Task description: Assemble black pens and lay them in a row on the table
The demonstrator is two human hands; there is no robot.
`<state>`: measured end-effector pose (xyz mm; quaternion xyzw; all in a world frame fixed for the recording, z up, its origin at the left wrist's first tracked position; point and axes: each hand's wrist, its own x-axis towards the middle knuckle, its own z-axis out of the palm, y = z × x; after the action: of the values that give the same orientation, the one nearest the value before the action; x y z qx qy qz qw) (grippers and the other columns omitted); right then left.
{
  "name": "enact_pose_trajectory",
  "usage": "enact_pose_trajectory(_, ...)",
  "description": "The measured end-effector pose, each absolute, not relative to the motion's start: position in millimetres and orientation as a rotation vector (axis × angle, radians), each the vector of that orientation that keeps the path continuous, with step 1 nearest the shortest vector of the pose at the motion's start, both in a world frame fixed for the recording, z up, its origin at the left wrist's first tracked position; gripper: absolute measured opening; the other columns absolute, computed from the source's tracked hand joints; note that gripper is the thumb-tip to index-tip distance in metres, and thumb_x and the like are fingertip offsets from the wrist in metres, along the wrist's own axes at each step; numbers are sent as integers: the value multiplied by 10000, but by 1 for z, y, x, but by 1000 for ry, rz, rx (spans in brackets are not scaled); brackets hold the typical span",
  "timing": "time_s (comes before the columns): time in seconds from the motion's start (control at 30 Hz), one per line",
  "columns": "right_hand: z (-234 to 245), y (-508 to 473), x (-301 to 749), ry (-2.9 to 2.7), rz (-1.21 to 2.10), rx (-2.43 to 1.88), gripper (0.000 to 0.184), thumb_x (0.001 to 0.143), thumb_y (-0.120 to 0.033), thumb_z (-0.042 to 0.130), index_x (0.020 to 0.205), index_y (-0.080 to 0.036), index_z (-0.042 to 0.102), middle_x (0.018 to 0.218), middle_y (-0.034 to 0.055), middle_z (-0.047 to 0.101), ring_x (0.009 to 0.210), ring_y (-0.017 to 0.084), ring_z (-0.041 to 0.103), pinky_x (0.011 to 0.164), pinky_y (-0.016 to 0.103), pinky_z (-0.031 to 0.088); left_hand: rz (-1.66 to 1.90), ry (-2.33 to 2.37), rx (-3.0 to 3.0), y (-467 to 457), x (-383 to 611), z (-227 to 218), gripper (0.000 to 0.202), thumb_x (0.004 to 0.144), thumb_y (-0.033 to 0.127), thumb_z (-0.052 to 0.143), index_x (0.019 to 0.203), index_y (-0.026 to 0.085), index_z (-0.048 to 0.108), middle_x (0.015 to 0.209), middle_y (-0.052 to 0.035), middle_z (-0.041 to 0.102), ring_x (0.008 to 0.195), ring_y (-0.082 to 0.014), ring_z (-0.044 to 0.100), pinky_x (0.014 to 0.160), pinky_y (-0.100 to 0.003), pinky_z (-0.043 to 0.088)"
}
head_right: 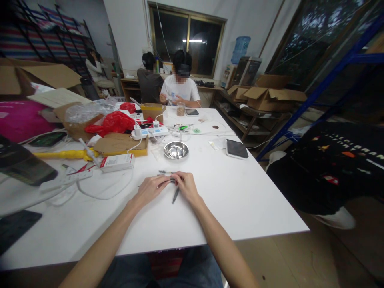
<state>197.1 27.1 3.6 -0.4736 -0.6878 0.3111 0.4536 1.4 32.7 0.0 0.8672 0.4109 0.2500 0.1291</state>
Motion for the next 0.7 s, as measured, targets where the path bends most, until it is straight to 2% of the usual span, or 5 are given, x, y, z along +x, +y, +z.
enact_pose_trajectory(0.1,3,24,206,-1666,710,-1234,327,977,-396,504,849,-177,710,577,-12,591,538,152,529,561,243,395,702,1197,2536,32,1,0,298,1018,369,413,1093,269,683,1073,-16,742,931,-181,696,825,-276,507)
enact_pose_trajectory(0.23,-4,2,217,-1919,638,-1302,316,1006,-369,463,884,-192,695,673,9,652,590,161,574,593,247,397,707,1192,2539,33,-1,1,276,1014,354,429,1065,260,684,1040,-7,746,892,-169,695,796,-262,501)
enact_pose_trajectory(0.43,-9,-33,224,-2359,516,-1222,245,1031,-322,439,1024,-222,662,960,51,709,881,191,652,788,270,440,719,1154,2567,35,2,-4,236,998,336,475,1012,249,694,995,1,750,902,-169,698,783,-251,496)
enact_pose_trajectory(0.57,-5,-38,224,-2394,449,-1274,174,1001,-298,494,953,-211,637,904,49,674,833,185,618,754,272,433,718,1145,2577,34,2,-3,254,1001,340,466,999,242,700,987,-5,752,888,-166,697,778,-249,495)
enact_pose_trajectory(0.7,-2,-43,224,-2346,490,-1291,60,898,-179,574,865,-204,617,799,16,625,728,162,564,685,256,403,736,1142,2578,34,1,-3,242,997,323,476,993,241,703,981,-1,752,877,-160,694,773,-244,493)
